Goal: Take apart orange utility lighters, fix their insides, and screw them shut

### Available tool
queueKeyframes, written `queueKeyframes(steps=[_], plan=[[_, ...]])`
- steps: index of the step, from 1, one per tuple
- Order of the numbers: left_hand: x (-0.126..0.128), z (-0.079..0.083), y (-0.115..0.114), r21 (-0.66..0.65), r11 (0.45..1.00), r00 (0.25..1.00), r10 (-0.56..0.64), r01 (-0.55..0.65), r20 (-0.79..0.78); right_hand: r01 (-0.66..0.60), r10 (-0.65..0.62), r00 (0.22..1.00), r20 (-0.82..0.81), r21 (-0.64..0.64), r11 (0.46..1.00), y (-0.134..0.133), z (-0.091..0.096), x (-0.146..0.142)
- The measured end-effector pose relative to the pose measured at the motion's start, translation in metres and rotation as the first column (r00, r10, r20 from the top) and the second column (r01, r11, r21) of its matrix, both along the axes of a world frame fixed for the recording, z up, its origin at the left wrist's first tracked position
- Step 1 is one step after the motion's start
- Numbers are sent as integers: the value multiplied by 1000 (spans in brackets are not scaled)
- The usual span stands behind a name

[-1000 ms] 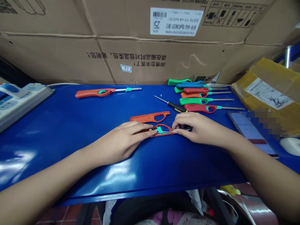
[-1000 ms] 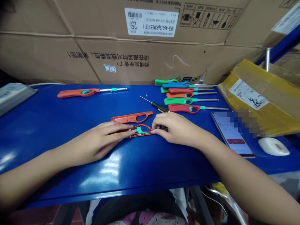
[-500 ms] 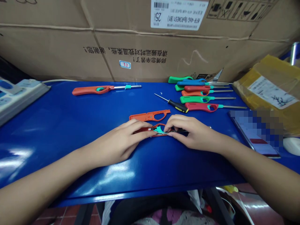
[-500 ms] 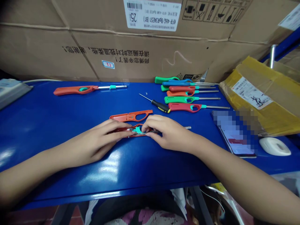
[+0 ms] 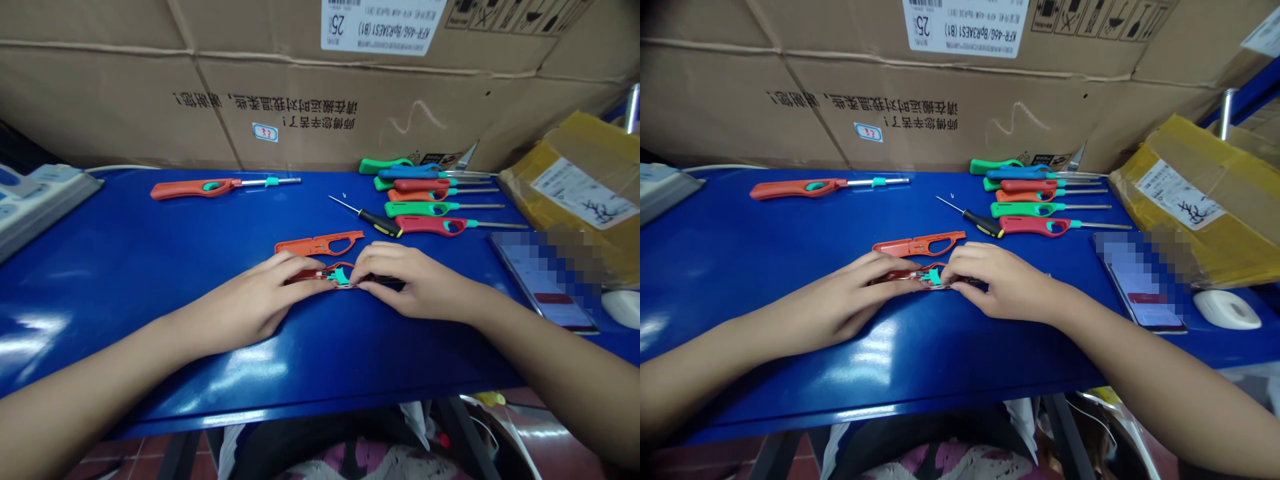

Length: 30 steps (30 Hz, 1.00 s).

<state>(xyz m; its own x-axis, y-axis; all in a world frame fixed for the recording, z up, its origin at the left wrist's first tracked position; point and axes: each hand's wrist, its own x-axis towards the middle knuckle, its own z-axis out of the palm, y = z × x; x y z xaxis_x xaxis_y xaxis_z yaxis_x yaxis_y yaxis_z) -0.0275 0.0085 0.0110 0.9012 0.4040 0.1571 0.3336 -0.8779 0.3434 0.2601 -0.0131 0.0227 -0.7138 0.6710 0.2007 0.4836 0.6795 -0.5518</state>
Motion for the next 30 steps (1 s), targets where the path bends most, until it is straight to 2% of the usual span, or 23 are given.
queueKeyframes(steps=[7,17,30], plan=[[0,-1,0,47,999,1000,-20,21,-18,99,-99,995,6,-5,995,0,-2,-1],[0,1,-1,108,994,999,-23,28,-47,217,-231,972,-40,-219,951,0,-1,0],[4,1,-3,102,995,996,5,5,-88,329,-350,937,-11,-318,889,5,-2,-2]])
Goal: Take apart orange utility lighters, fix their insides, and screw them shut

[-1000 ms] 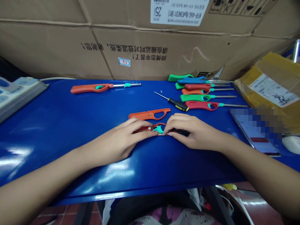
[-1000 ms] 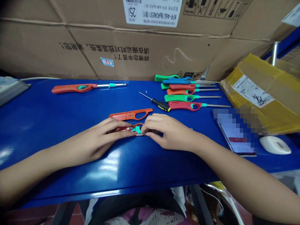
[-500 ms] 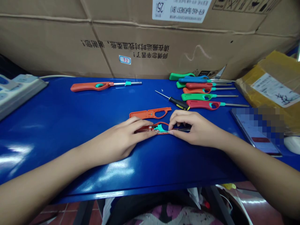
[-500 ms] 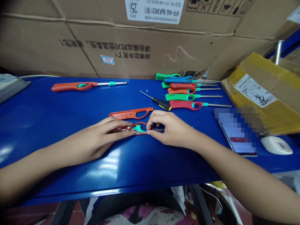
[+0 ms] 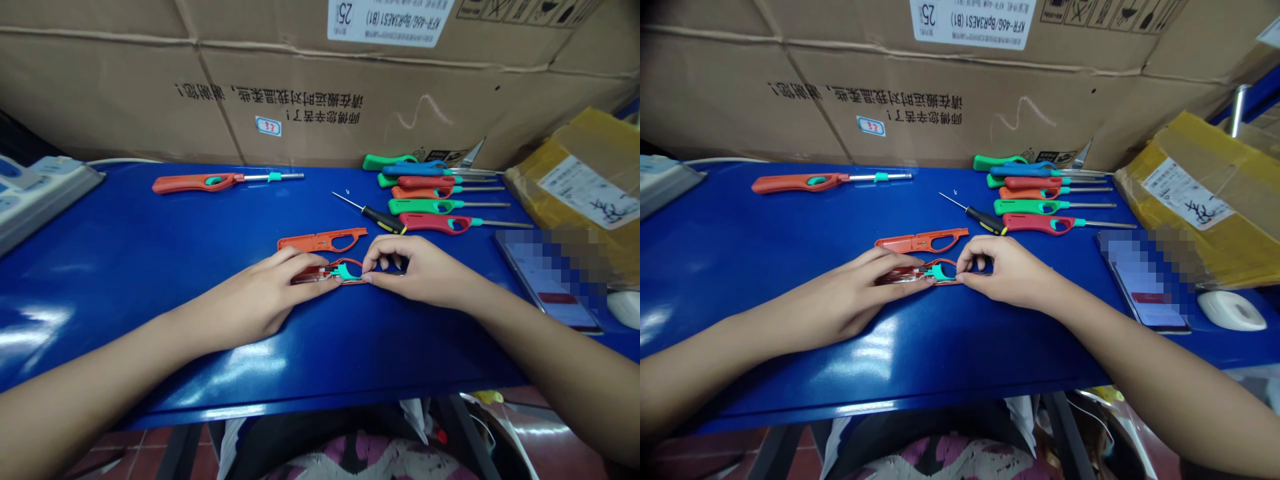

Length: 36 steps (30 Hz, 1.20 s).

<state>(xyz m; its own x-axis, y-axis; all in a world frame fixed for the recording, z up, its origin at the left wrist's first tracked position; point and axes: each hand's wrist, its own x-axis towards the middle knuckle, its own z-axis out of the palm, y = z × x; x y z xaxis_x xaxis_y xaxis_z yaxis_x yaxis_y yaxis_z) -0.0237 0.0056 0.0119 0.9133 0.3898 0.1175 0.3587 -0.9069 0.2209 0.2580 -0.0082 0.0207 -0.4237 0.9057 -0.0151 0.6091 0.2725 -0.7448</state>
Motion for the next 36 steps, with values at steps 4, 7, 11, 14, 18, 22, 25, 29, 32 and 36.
queueKeyframes(steps=[4,7,11,14,18,22,25,29,32,36], plan=[[0,1,-1,-8,1000,1000,5,-5,-8,10,-11,1000,-11,-9,1000,0,0,-2],[0,1,-1,-10,1000,1000,7,-7,-3,-25,31,998,-58,96,995,-1,1,-4],[0,1,-2,-14,1000,1000,1,-1,18,-116,143,986,-87,263,958,-6,2,-5],[0,1,-2,-18,1000,999,-4,4,46,-183,207,977,-51,291,939,-9,2,-4],[0,0,-1,-27,1000,997,-4,6,77,-219,227,974,10,310,925,-11,4,-3],[0,0,-1,-27,1000,997,0,2,73,-272,225,959,170,352,896,-15,7,-3],[0,1,-1,-29,1000,998,-3,5,67,-309,209,933,293,355,882,-18,8,-3],[0,1,-1,-67,998,997,15,-10,73,-315,210,927,312,340,886,-19,7,-4],[1,2,-2,-155,987,991,66,-47,117,-254,181,958,222,363,897,-17,7,-3],[0,7,-1,-139,987,978,108,-84,176,-103,54,991,119,464,880,-10,5,-1]])
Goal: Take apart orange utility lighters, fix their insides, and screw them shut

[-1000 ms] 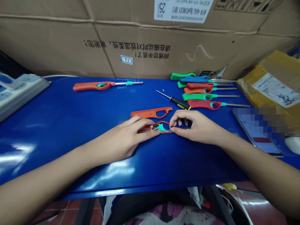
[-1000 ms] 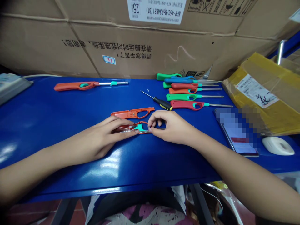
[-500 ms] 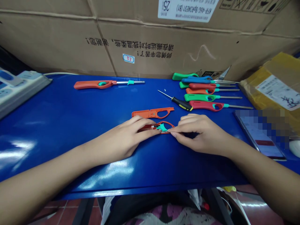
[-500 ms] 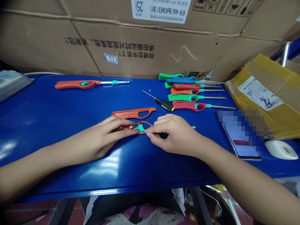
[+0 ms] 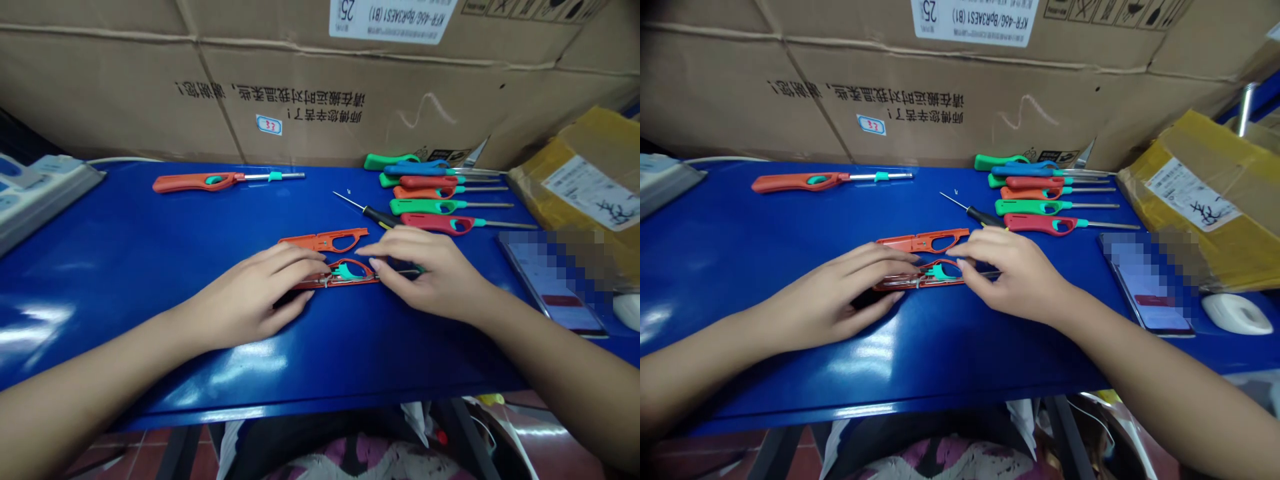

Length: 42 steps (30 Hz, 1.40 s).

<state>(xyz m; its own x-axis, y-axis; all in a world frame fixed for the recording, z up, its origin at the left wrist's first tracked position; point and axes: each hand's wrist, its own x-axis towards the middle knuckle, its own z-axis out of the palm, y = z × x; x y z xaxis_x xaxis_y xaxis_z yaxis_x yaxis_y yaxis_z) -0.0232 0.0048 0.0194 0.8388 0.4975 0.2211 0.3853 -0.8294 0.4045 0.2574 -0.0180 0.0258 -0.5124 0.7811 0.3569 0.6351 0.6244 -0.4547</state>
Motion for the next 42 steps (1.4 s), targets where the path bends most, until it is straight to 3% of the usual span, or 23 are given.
queueKeyframes(steps=[3,7,12,19,23,26,30,33,38,42], plan=[[-3,4,4,94,993,996,73,-78,49,25,-28,996,80,44,999,6,-4,3],[-7,5,12,155,966,976,194,-207,99,19,-15,966,259,-14,1000,10,-9,7],[-8,-1,19,134,969,978,204,-208,47,24,-29,955,296,19,1000,11,-10,9],[-3,-2,15,83,981,983,172,-178,69,83,-79,987,143,-23,996,20,-12,13],[-4,2,12,133,969,971,191,-210,143,119,-119,993,7,-78,990,16,-6,7],[-4,3,10,223,956,973,154,-191,171,197,-228,961,-158,-190,962,11,-1,2],[-5,5,8,297,946,982,84,-133,171,144,-275,904,-328,-372,917,5,0,-2],[-6,7,7,281,953,984,68,-113,167,77,-228,910,-346,-399,914,4,0,-4],[-8,10,6,121,988,986,81,-98,145,-13,-6,995,-100,-183,983,3,-2,-3],[-8,9,6,55,992,989,107,-113,98,-68,68,998,-7,-136,988,5,-6,-1]])
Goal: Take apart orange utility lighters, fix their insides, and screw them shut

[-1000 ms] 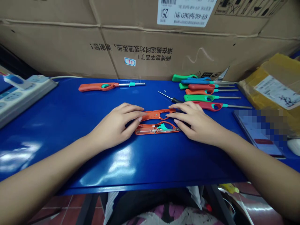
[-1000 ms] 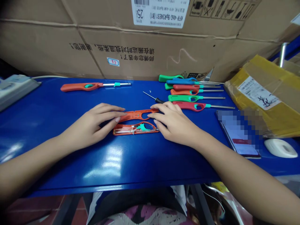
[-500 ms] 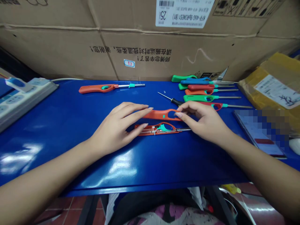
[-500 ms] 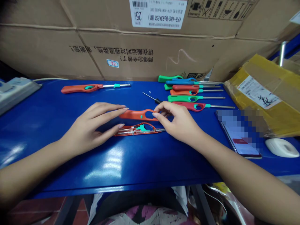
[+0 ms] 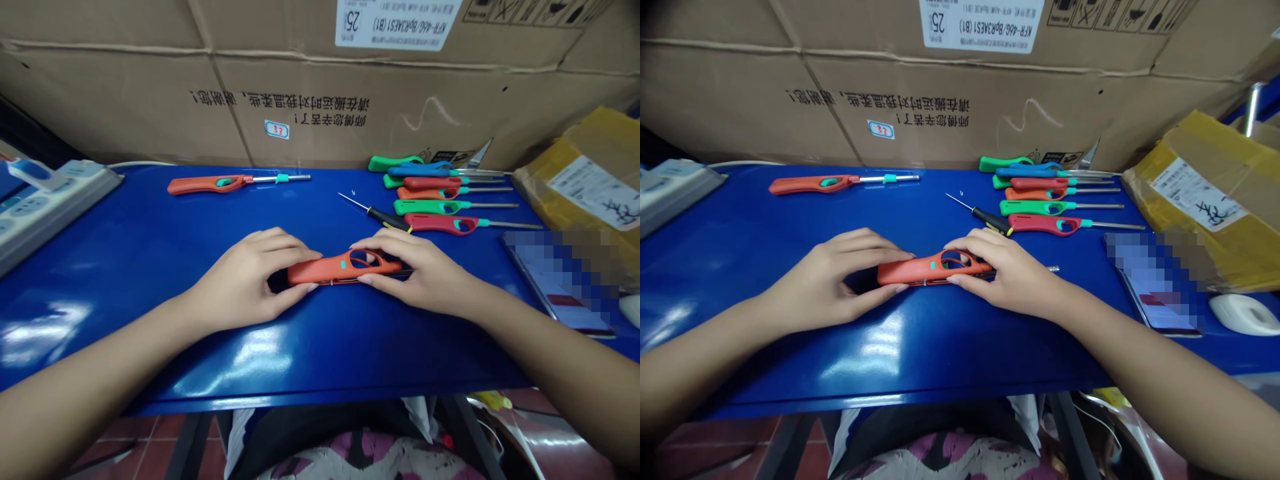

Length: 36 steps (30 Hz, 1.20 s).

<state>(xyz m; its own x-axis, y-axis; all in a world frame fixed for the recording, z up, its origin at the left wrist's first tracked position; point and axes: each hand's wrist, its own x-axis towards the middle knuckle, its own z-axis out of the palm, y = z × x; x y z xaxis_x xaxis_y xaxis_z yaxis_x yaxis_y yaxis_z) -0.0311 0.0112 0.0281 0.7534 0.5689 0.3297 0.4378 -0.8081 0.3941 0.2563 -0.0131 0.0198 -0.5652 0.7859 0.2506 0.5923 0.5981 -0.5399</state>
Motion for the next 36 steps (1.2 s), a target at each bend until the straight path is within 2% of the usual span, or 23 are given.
queueKeyframes(steps=[6,15,23,36], plan=[[3,-1,0,-21,1000,999,-16,15,-52,-54,54,999,-8,-32,998,2,-3,0],[2,0,-1,-52,999,995,10,-16,-95,-51,53,996,65,-29,998,2,-7,-2],[1,0,-1,-63,996,991,48,-56,-129,-32,33,998,59,-20,999,2,-10,-3],[1,-2,-1,-64,996,990,47,-56,-132,-61,61,998,-2,-28,998,2,-11,-3]])
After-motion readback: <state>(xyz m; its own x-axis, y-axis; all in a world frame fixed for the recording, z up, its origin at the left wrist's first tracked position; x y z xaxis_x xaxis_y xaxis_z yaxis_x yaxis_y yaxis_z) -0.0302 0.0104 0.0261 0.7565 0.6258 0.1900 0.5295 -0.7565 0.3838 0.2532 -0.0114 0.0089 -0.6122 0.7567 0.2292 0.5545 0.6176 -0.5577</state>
